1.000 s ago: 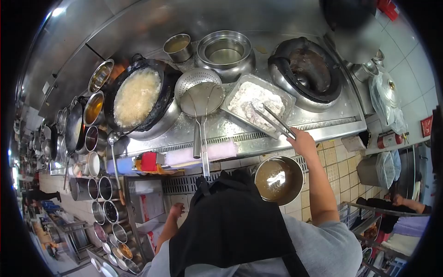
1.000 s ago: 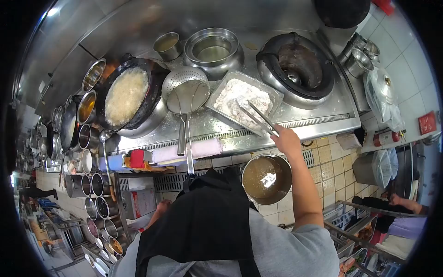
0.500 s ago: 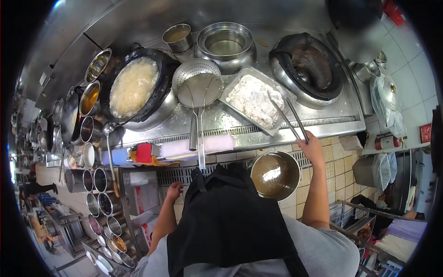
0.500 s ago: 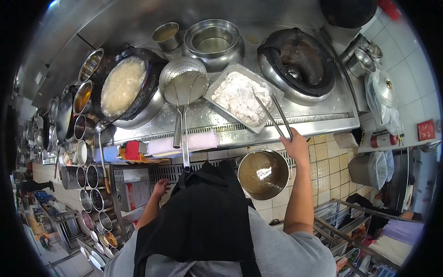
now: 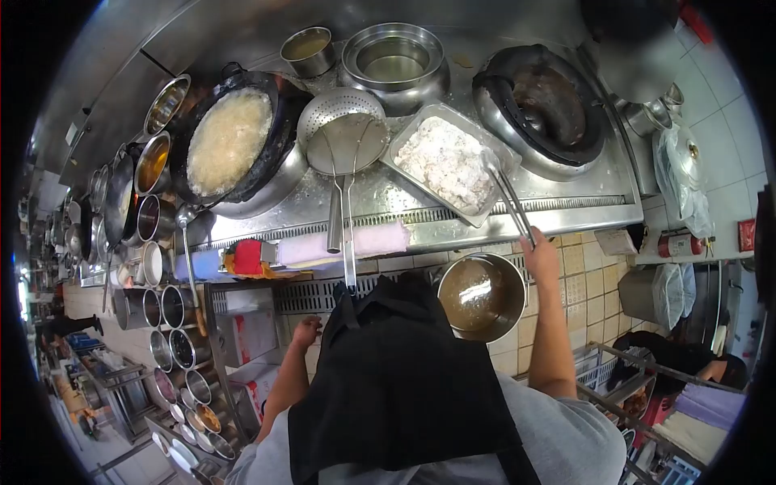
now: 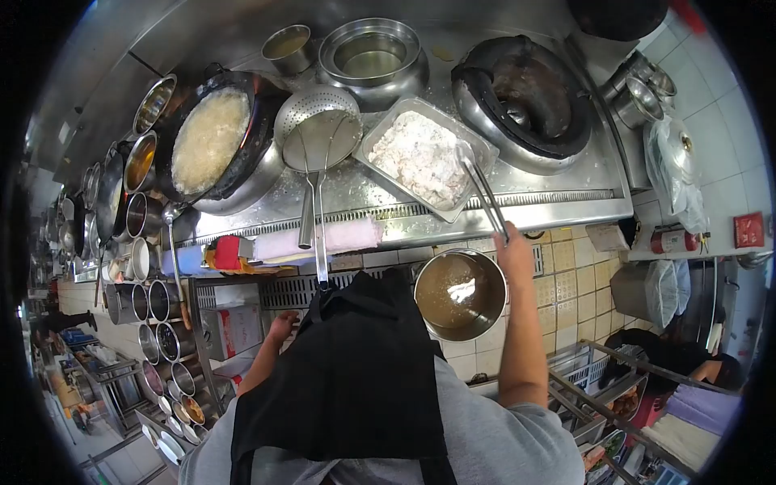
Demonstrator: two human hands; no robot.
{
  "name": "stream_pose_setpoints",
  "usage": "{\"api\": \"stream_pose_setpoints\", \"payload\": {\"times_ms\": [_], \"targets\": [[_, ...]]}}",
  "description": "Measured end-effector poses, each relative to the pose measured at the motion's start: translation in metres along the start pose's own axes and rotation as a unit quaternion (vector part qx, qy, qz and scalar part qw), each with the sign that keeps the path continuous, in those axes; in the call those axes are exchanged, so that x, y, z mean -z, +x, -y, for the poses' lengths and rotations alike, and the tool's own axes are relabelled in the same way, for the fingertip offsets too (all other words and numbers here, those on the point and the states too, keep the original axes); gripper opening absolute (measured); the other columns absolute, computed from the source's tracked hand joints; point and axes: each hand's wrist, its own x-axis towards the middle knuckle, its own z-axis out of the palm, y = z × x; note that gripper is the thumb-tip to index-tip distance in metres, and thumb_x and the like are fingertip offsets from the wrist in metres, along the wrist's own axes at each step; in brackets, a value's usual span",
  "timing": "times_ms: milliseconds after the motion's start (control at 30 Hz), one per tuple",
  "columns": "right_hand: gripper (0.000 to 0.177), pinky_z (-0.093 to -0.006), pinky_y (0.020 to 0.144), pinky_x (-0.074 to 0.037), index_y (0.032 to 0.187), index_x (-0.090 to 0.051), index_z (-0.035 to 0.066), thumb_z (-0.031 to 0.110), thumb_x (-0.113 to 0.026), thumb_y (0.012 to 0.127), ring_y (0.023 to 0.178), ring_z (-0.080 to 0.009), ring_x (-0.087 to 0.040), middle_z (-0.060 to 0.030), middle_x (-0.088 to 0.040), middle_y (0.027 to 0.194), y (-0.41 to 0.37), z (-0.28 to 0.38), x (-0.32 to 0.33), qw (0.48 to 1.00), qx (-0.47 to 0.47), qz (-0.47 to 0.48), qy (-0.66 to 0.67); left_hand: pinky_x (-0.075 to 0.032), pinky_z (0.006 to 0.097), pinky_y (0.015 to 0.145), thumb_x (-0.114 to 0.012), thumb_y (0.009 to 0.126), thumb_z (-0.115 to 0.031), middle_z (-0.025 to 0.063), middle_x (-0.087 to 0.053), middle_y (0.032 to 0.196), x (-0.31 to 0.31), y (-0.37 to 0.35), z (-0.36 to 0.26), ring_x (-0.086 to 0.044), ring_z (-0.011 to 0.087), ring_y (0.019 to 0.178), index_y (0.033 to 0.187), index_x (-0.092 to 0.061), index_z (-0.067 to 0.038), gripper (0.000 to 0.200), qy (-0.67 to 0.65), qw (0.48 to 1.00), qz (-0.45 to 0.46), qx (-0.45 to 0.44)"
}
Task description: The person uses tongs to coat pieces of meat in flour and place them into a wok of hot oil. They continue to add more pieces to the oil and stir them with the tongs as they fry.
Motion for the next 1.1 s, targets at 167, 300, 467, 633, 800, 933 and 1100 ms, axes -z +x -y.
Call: {"api": "stream_pose_setpoints", "payload": {"times_ms": [167,300,467,633,800,933,1100], "targets": [[0.053,-0.0415,0.061,-0.049,0.119,-0.051,0.014,0.028,-0.07,0.072,0.073,-0.0319,-0.062,-0.0133,-0.059,0.084,0.022,0.043,0.09,0.971,0.151,0.02,-0.183,-0.053,0.0331,0.072,-0.054,0.086,-0.016,0.0147,-0.061,0.098,0.002,-0.004,-0.029,-0.061,0.0221,0.089,0.109,-0.055,0.001,0.028,0.019,0.999,-0.025,-0.039],[0.047,-0.0406,0.061,-0.05,0.114,-0.053,0.015,0.027,-0.069,0.072,0.074,-0.0304,-0.062,-0.0104,-0.06,0.085,0.05,0.066,0.091,0.946,0.186,0.04,-0.263,-0.054,0.0319,0.071,-0.054,0.083,-0.013,0.014,-0.061,0.097,0.008,0.0,-0.023,-0.061,0.0216,0.088,0.105,-0.057,0.001,0.027,0.021,0.998,-0.024,-0.049],[0.039,-0.0405,0.063,-0.05,0.109,-0.054,0.015,0.027,-0.067,0.074,0.075,-0.0303,-0.062,-0.0109,-0.061,0.084,0.067,0.093,0.086,0.93,0.197,0.058,-0.305,-0.054,0.0307,0.069,-0.054,0.079,-0.01,0.0132,-0.061,0.096,0.009,-0.002,-0.009,-0.061,0.0199,0.085,0.106,-0.058,0.001,0.029,0.008,0.999,-0.015,-0.046],[0.037,-0.0436,0.068,-0.048,0.109,-0.058,0.014,0.029,-0.065,0.076,0.079,-0.0348,-0.06,-0.0155,-0.062,0.087,0.039,0.096,0.101,0.975,0.124,0.012,-0.183,-0.053,0.0289,0.067,-0.053,0.082,-0.011,0.0117,-0.062,0.094,0.019,0.006,0.023,-0.061,0.0195,0.083,0.106,-0.059,0.0,0.027,-0.027,0.999,-0.023,-0.038],[0.039,-0.0433,0.076,-0.046,0.11,-0.059,0.007,0.024,-0.066,0.076,0.089,-0.0394,-0.058,-0.0209,-0.063,0.093,0.028,0.119,0.094,0.992,0.066,0.005,-0.112,-0.052,0.0312,0.066,-0.053,0.086,-0.022,0.0124,-0.065,0.089,0.05,0.039,0.082,-0.063,0.0191,0.075,0.107,-0.06,-0.001,0.031,0.022,0.996,-0.067,-0.063],[0.041,-0.0415,0.079,-0.046,0.11,-0.059,0.002,0.022,-0.067,0.075,0.091,-0.0382,-0.059,-0.0228,-0.062,0.096,0.015,0.172,0.102,0.991,0.091,-0.036,-0.095,-0.05,0.0301,0.062,-0.053,0.083,-0.021,0.01,-0.065,0.086,0.072,0.019,0.098,-0.062,0.0176,0.069,0.106,-0.06,-0.002,0.03,-0.028,0.992,-0.091,-0.084],[0.043,-0.0409,0.083,-0.044,0.11,-0.059,0.0,0.024,-0.066,0.075,0.097,-0.0357,-0.058,-0.0234,-0.061,0.099,0.035,0.229,0.08,0.978,0.194,-0.074,-0.001,-0.048,0.0309,0.054,-0.052,0.084,-0.02,0.0089,-0.065,0.087,0.102,-0.001,0.129,-0.062,0.0188,0.072,0.11,-0.058,-0.004,0.031,0.03,0.995,-0.085,-0.038]]}}
